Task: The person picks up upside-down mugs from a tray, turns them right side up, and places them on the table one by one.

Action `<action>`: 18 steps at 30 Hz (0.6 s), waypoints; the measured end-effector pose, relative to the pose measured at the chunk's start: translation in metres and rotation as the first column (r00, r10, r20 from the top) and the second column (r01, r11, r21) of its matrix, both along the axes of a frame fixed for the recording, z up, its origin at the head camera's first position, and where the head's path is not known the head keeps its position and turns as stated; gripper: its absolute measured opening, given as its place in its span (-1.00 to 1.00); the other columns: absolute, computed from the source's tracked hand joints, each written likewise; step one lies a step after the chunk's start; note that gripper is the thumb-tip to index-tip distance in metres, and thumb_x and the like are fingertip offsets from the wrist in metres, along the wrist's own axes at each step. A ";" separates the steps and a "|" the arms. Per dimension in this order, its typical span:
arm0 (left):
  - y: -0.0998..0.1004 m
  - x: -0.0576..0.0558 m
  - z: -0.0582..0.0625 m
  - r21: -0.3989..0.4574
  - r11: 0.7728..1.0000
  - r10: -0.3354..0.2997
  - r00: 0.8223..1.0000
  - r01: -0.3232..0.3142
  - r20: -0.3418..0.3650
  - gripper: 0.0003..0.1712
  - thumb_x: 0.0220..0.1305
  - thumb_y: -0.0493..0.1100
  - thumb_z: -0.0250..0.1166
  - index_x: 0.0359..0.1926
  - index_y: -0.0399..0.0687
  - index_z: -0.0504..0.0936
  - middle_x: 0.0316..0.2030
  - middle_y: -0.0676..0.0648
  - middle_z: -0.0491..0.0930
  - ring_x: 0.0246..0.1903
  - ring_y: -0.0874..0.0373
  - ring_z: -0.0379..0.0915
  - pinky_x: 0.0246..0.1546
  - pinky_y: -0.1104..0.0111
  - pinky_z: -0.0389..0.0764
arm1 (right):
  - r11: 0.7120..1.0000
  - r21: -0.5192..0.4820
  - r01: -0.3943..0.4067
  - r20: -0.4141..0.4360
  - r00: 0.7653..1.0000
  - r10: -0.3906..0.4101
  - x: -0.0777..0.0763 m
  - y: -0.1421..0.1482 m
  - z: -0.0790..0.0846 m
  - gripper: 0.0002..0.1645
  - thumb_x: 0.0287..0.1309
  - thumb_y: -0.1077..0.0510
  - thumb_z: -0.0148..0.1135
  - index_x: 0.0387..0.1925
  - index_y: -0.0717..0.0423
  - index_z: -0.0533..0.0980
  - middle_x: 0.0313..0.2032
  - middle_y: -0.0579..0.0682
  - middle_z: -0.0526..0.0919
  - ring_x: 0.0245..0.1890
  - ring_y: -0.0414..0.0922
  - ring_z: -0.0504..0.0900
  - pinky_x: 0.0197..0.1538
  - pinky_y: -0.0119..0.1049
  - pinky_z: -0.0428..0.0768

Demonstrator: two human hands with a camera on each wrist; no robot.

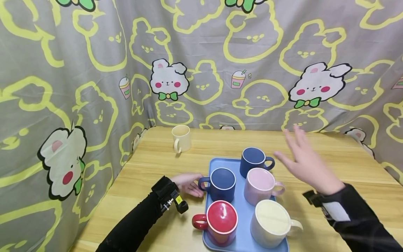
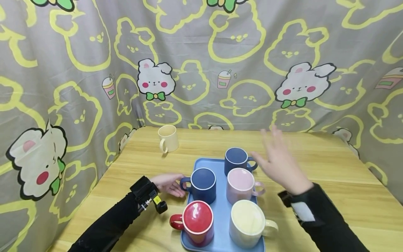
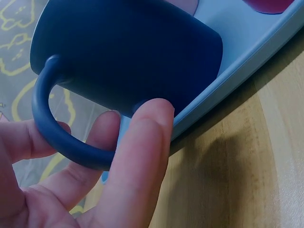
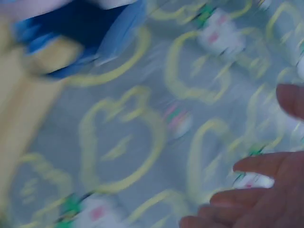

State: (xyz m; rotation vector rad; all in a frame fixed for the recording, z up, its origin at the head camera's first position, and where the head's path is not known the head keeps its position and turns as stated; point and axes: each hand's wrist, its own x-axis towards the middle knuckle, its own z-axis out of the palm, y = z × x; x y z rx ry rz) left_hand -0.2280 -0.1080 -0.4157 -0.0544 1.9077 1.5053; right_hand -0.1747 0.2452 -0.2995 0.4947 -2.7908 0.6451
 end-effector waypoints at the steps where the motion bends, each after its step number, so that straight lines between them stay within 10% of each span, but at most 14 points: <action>1: 0.000 0.000 0.000 -0.001 1.000 -0.002 1.000 0.002 -0.001 -0.77 0.19 -0.12 0.08 -0.37 -0.22 0.54 -0.43 -0.23 0.65 -0.50 0.12 0.59 -0.30 0.36 0.67 | 0.998 0.031 -0.050 0.006 0.999 0.050 -0.002 -0.013 0.008 -0.01 0.34 -0.12 0.13 0.46 0.39 -0.09 0.43 0.48 -0.31 0.41 0.38 -0.31 0.28 0.39 -0.08; 7: -0.003 0.001 0.001 0.008 1.000 -0.010 1.000 0.010 -0.002 -0.67 0.25 -0.10 0.08 -0.20 -0.31 0.55 -0.42 -0.23 0.65 -0.51 0.13 0.59 -0.31 0.38 0.67 | 0.912 0.182 -0.367 0.270 0.911 0.313 -0.018 -0.083 0.018 0.02 0.18 -0.20 0.28 0.43 0.30 0.11 0.40 0.44 0.03 0.34 0.37 0.15 0.26 0.25 0.25; 13: -0.003 0.001 0.002 0.004 1.000 -0.019 1.000 0.019 -0.001 -0.73 0.22 -0.12 0.07 -0.29 -0.26 0.56 -0.43 -0.22 0.65 -0.52 0.15 0.58 -0.31 0.39 0.67 | 0.851 0.239 -0.468 0.545 0.790 0.282 -0.034 -0.125 -0.007 0.07 0.07 -0.24 0.37 0.44 0.20 0.15 0.38 0.38 0.14 0.31 0.27 0.27 0.29 0.15 0.28; 18: -0.005 0.001 0.003 0.020 1.000 -0.020 1.000 0.020 0.008 -0.73 0.23 -0.12 0.07 -0.28 -0.26 0.55 -0.41 -0.23 0.65 -0.49 0.13 0.59 -0.26 0.36 0.67 | 0.851 0.250 -0.461 0.599 0.764 0.238 -0.037 -0.141 -0.023 0.11 0.01 -0.16 0.44 0.46 0.15 0.13 0.34 0.35 0.23 0.31 0.24 0.28 0.28 0.16 0.30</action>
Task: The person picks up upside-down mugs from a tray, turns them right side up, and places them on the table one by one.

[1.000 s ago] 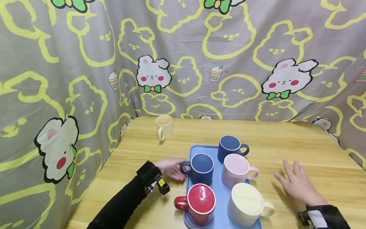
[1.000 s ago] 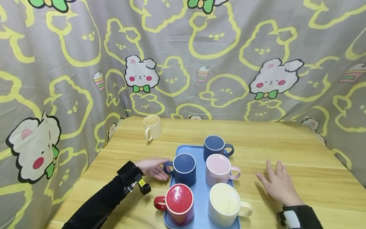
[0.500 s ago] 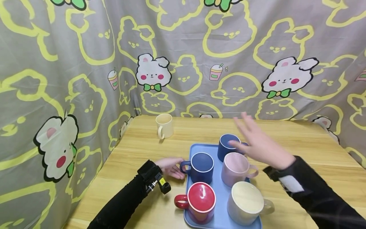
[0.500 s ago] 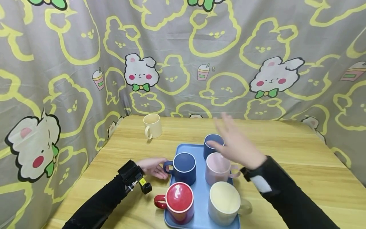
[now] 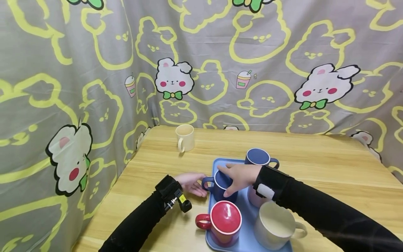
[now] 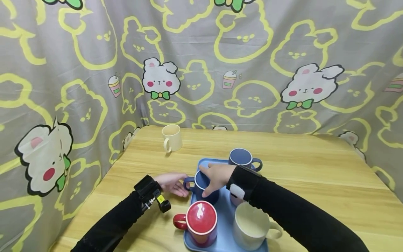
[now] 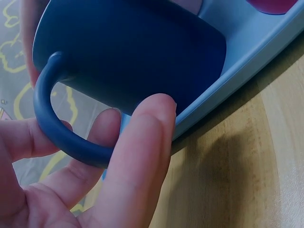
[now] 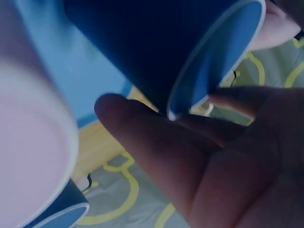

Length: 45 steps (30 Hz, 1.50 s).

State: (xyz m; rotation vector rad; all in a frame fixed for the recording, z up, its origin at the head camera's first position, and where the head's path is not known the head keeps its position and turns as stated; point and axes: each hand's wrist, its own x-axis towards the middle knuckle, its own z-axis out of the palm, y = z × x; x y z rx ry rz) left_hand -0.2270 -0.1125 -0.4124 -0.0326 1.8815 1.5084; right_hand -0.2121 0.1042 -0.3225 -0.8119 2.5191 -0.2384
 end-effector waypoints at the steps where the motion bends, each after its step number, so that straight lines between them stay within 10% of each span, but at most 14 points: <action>1: 0.000 0.000 0.001 0.003 1.000 -0.001 1.000 0.001 0.003 -0.73 0.23 -0.12 0.07 -0.26 -0.27 0.55 -0.41 -0.23 0.65 -0.48 0.12 0.59 -0.25 0.36 0.66 | 1.000 -0.005 0.008 0.001 1.000 -0.008 0.000 -0.001 -0.002 0.11 0.00 -0.15 0.46 0.45 0.16 0.13 0.32 0.35 0.26 0.29 0.24 0.30 0.26 0.15 0.32; 10: -0.001 -0.001 0.001 -0.003 1.000 0.015 1.000 -0.015 0.021 -0.68 0.20 -0.16 0.06 -0.17 -0.32 0.55 -0.43 -0.22 0.62 -0.51 0.13 0.57 -0.29 0.39 0.66 | 0.993 -0.114 -0.010 -0.074 0.997 0.001 -0.007 -0.004 -0.013 0.00 -0.18 -0.05 0.58 0.27 0.23 0.32 -0.09 0.12 0.55 -0.11 0.00 0.53 -0.01 -0.06 0.57; 18: 0.000 -0.002 0.006 0.043 0.999 0.016 1.000 -0.017 0.022 -0.72 0.27 -0.19 0.02 -0.19 -0.32 0.54 -0.41 -0.18 0.59 -0.49 0.16 0.56 -0.26 0.41 0.65 | 0.991 -0.121 -0.056 -0.256 0.967 0.023 0.005 -0.001 -0.010 0.00 -0.29 -0.01 0.64 0.21 0.23 0.37 -0.05 0.25 0.53 -0.18 0.07 0.58 -0.10 -0.04 0.62; 28: 0.000 -0.009 0.039 0.313 0.919 0.257 0.966 -0.241 -0.009 -0.49 0.38 -0.37 0.01 0.28 -0.41 0.12 -0.38 -0.12 0.54 -0.47 0.15 0.58 -0.28 0.41 0.66 | 0.977 -0.101 -0.186 -0.687 0.724 0.067 0.023 0.003 -0.010 -0.03 -0.30 0.06 0.66 0.19 0.19 0.38 0.03 0.34 0.43 -0.07 0.24 0.56 -0.28 -0.04 0.68; 35: -0.004 -0.009 0.053 0.444 0.847 0.237 0.955 -0.293 0.177 -0.80 0.41 -0.44 -0.04 -0.25 -0.30 0.53 -0.46 -0.04 0.67 -0.43 0.18 0.64 -0.19 0.44 0.63 | 0.971 0.015 -0.239 -0.854 0.503 0.137 0.027 0.009 -0.016 -0.18 -0.19 0.13 0.59 0.15 0.15 0.40 0.08 0.38 0.42 0.09 0.31 0.47 -0.30 -0.12 0.69; 41: -0.006 -0.008 0.057 0.532 0.808 0.143 0.960 -0.253 0.239 -0.60 0.47 -0.42 -0.14 -0.38 -0.20 0.60 -0.44 -0.02 0.65 -0.40 0.18 0.64 -0.16 0.42 0.63 | 0.970 0.061 -0.235 -0.883 0.441 0.162 0.026 0.016 -0.023 -0.17 -0.18 0.04 0.60 0.11 0.23 0.39 0.18 0.48 0.34 0.12 0.33 0.46 -0.16 -0.11 0.67; 45: -0.003 -0.007 0.059 0.613 0.761 0.103 0.973 -0.210 0.206 -0.50 0.51 -0.38 -0.21 -0.41 -0.16 0.65 -0.44 0.00 0.62 -0.37 0.20 0.63 -0.13 0.41 0.62 | 0.977 0.003 -0.214 -0.883 0.457 0.103 0.023 0.018 -0.025 -0.11 -0.23 -0.02 0.62 0.10 0.24 0.37 0.19 0.52 0.31 0.13 0.35 0.45 -0.19 -0.09 0.67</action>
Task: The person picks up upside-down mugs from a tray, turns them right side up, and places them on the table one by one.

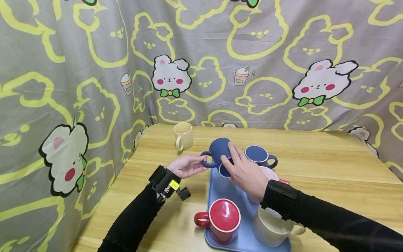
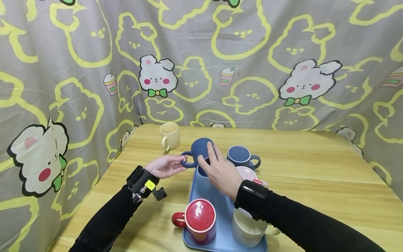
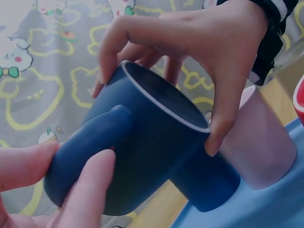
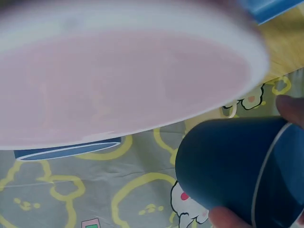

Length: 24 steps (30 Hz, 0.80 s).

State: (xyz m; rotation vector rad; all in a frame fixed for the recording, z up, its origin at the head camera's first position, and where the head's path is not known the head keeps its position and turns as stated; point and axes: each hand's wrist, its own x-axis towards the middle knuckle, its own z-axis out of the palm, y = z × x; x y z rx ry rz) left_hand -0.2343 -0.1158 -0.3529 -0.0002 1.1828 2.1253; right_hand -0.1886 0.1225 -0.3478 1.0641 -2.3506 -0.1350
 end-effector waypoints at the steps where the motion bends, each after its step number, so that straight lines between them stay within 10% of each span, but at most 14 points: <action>1: 0.001 0.000 0.001 0.012 1.000 0.004 1.000 -0.004 -0.021 -0.49 0.51 -0.37 -0.22 -0.40 -0.15 0.65 -0.45 0.00 0.62 -0.36 0.20 0.63 -0.14 0.40 0.62 | 1.000 -0.022 0.005 0.013 1.000 -0.005 -0.001 0.000 0.000 -0.11 -0.22 -0.01 0.62 0.11 0.24 0.37 0.19 0.52 0.31 0.14 0.35 0.44 -0.21 -0.09 0.68; 7: 0.007 0.002 0.004 -0.052 0.998 0.033 0.965 -0.048 -0.259 -0.66 0.48 -0.41 -0.14 -0.27 -0.08 0.55 -0.44 0.03 0.62 -0.32 0.20 0.66 -0.12 0.35 0.63 | 0.960 -0.252 0.125 0.310 0.950 -0.042 -0.008 0.002 0.010 0.02 -0.07 0.02 0.54 0.34 0.29 0.24 0.27 0.48 0.27 0.13 0.35 0.45 -0.09 0.09 0.62; 12: 0.012 0.004 0.005 -0.168 0.981 0.014 0.891 -0.101 -0.454 -0.80 0.41 -0.45 -0.02 -0.20 -0.12 0.47 -0.43 0.02 0.63 -0.31 0.21 0.65 0.05 0.11 0.54 | 0.866 -0.409 0.288 0.624 0.781 0.035 -0.019 0.009 0.023 0.15 0.13 -0.14 0.37 0.45 0.36 -0.03 0.32 0.44 0.22 0.19 0.31 0.42 0.11 0.15 0.49; 19: 0.018 0.008 0.005 -0.306 0.943 -0.102 0.764 -0.129 -0.637 -0.85 0.31 -0.48 0.13 -0.10 -0.47 0.48 -0.32 -0.17 0.66 -0.28 0.20 0.63 0.02 0.05 0.55 | 0.747 -0.502 0.436 0.809 0.543 0.227 -0.037 0.023 0.029 0.07 0.23 -0.10 0.28 0.45 0.38 -0.07 0.28 0.41 0.30 0.23 0.30 0.37 0.15 0.17 0.45; 24: 0.024 0.010 0.003 -0.428 0.888 -0.228 0.643 -0.171 -0.731 -0.71 0.26 -0.43 0.25 -0.03 -0.55 0.50 -0.30 -0.21 0.65 -0.24 0.08 0.64 -0.06 0.25 0.61 | 0.712 -0.501 0.491 0.845 0.453 0.283 -0.047 0.033 0.027 0.00 0.11 -0.02 0.40 0.35 0.38 0.09 0.13 0.35 0.46 0.11 0.21 0.48 0.13 0.12 0.47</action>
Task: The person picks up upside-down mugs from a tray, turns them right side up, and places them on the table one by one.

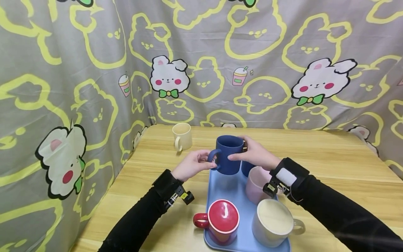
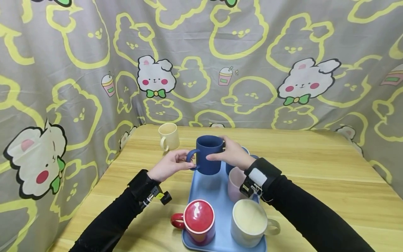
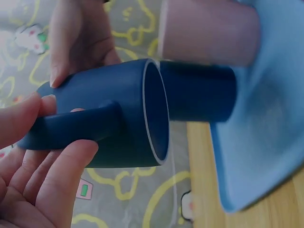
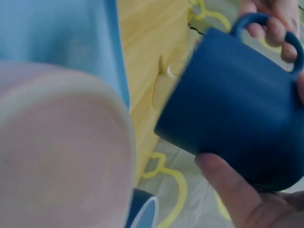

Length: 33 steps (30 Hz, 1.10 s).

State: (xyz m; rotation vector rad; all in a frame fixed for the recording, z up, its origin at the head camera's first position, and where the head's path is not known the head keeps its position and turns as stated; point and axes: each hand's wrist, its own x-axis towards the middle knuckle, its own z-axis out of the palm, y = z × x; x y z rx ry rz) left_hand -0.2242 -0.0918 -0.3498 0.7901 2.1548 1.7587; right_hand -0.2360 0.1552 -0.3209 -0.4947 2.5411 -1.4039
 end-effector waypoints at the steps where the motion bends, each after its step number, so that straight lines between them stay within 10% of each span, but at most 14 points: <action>1: 0.001 0.001 -0.001 -0.024 1.000 0.000 1.000 0.000 -0.022 -0.71 0.26 -0.41 0.27 -0.04 -0.54 0.51 -0.30 -0.22 0.65 -0.24 0.05 0.64 -0.07 0.27 0.61 | 1.000 -0.007 -0.002 0.009 1.000 0.003 -0.001 0.001 -0.001 0.00 0.09 0.00 0.42 0.34 0.39 0.10 0.11 0.35 0.47 0.10 0.19 0.50 0.13 0.11 0.47; 6: 0.006 0.003 -0.004 -0.060 0.998 -0.010 1.000 0.010 -0.006 -0.77 0.31 -0.37 0.23 -0.09 -0.52 0.54 -0.31 -0.23 0.67 -0.24 0.02 0.64 -0.08 0.27 0.62 | 0.999 -0.025 -0.020 -0.001 1.000 0.020 -0.003 0.004 -0.009 -0.03 0.03 0.08 0.47 0.29 0.43 0.14 0.05 0.32 0.53 0.02 0.15 0.57 0.08 0.04 0.52; 15: 0.014 0.004 -0.004 -0.043 0.999 0.005 0.972 0.005 0.235 -0.68 0.45 -0.30 0.06 -0.02 -0.58 0.51 -0.34 -0.09 0.67 -0.27 0.23 0.59 -0.02 0.15 0.59 | 0.997 -0.014 -0.076 -0.060 0.995 0.075 -0.002 0.003 -0.012 -0.05 0.05 0.17 0.46 0.30 0.46 0.11 0.11 0.36 0.49 0.09 0.22 0.52 0.08 0.04 0.54; 24: 0.011 -0.002 -0.010 0.050 0.997 0.046 0.962 -0.062 0.270 -0.66 0.44 -0.31 0.08 0.00 -0.62 0.51 -0.37 -0.07 0.70 -0.34 0.22 0.64 0.02 -0.01 0.54 | 0.994 0.018 -0.110 -0.005 0.994 0.110 -0.001 0.005 -0.007 0.04 0.23 0.05 0.29 0.45 0.39 -0.10 0.31 0.45 0.23 0.31 0.35 0.22 0.26 0.22 0.28; 33: 0.009 -0.027 -0.020 0.069 0.947 0.295 0.936 -0.313 0.193 -0.71 0.38 -0.34 0.15 -0.11 -0.63 0.56 -0.42 -0.10 0.69 -0.34 0.24 0.60 -0.15 0.28 0.63 | 0.987 0.162 0.025 -0.113 0.994 -0.006 0.014 0.045 0.004 0.04 0.35 -0.08 0.14 0.45 0.43 -0.19 0.38 0.50 0.01 0.30 0.47 0.11 0.23 0.28 0.24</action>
